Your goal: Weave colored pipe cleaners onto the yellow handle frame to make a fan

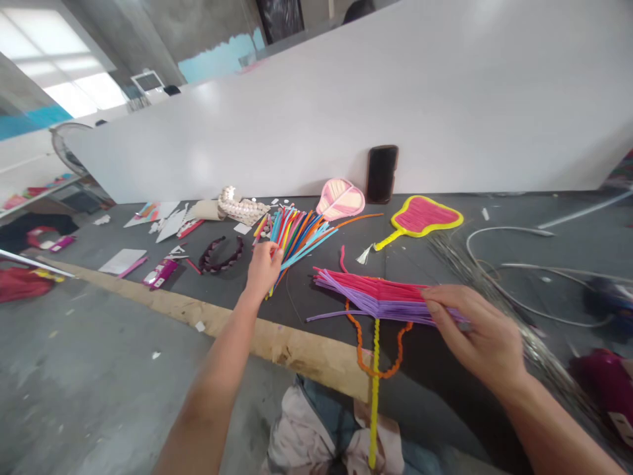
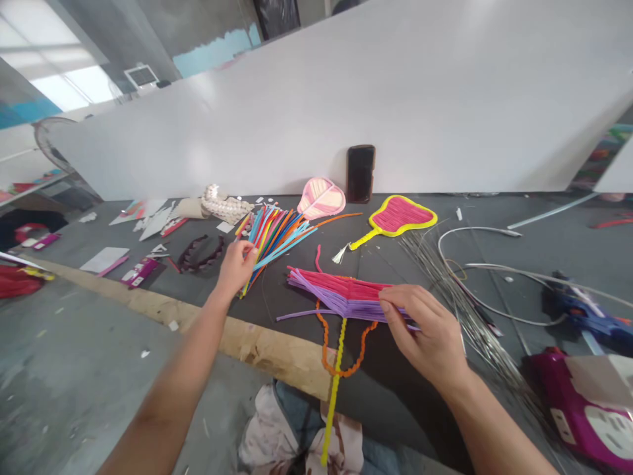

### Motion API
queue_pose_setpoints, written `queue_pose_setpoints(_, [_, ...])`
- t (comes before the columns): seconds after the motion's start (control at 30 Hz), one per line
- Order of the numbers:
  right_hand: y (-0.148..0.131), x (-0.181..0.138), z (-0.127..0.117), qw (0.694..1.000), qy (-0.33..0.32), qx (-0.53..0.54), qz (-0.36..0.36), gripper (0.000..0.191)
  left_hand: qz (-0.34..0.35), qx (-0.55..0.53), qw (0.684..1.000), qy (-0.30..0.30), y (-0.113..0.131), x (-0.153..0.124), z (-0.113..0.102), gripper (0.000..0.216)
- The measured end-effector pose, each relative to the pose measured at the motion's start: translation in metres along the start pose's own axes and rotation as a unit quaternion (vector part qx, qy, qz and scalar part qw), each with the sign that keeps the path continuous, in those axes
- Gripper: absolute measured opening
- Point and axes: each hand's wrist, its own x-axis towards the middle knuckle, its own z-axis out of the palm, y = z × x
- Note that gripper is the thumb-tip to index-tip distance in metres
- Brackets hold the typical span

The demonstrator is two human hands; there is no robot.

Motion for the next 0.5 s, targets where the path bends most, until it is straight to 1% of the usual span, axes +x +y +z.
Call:
queue_pose_setpoints(0.07, [0.0, 0.0, 0.0, 1.0, -0.005, -0.002, -0.002, 0.011, -0.033, 0.003, 0.999, -0.002, -0.009, 0.011, -0.004, 0.031])
queue_pose_setpoints(0.13, [0.0, 0.0, 0.001, 1.0, -0.012, 0.001, -0.001, 0.011, -0.055, 0.009, 0.998, -0.027, -0.014, 0.018, -0.005, 0.034])
queue_pose_setpoints(0.2, [0.0, 0.0, 0.002, 1.0, -0.018, 0.006, 0.002, 0.011, -0.058, 0.014, 0.996, -0.062, -0.013, 0.018, 0.0, 0.039])
queue_pose_setpoints(0.27, [0.001, -0.001, 0.003, 1.0, -0.023, 0.008, 0.001, 0.01, -0.05, 0.02, 0.995, -0.083, -0.006, 0.014, 0.007, 0.041])
queue_pose_setpoints(0.37, [0.003, -0.002, 0.005, 1.0, -0.03, -0.002, -0.002, 0.01, -0.052, 0.035, 0.996, -0.069, 0.006, 0.008, 0.012, 0.041])
queue_pose_setpoints(0.43, [0.004, -0.003, 0.005, 0.999, -0.038, -0.012, -0.004, 0.01, -0.058, 0.047, 0.996, -0.047, 0.009, 0.009, 0.008, 0.039])
queue_pose_setpoints(0.5, [0.005, -0.003, 0.005, 0.999, -0.046, -0.015, -0.004, 0.01, -0.062, 0.063, 0.996, -0.019, 0.007, 0.011, -0.001, 0.04])
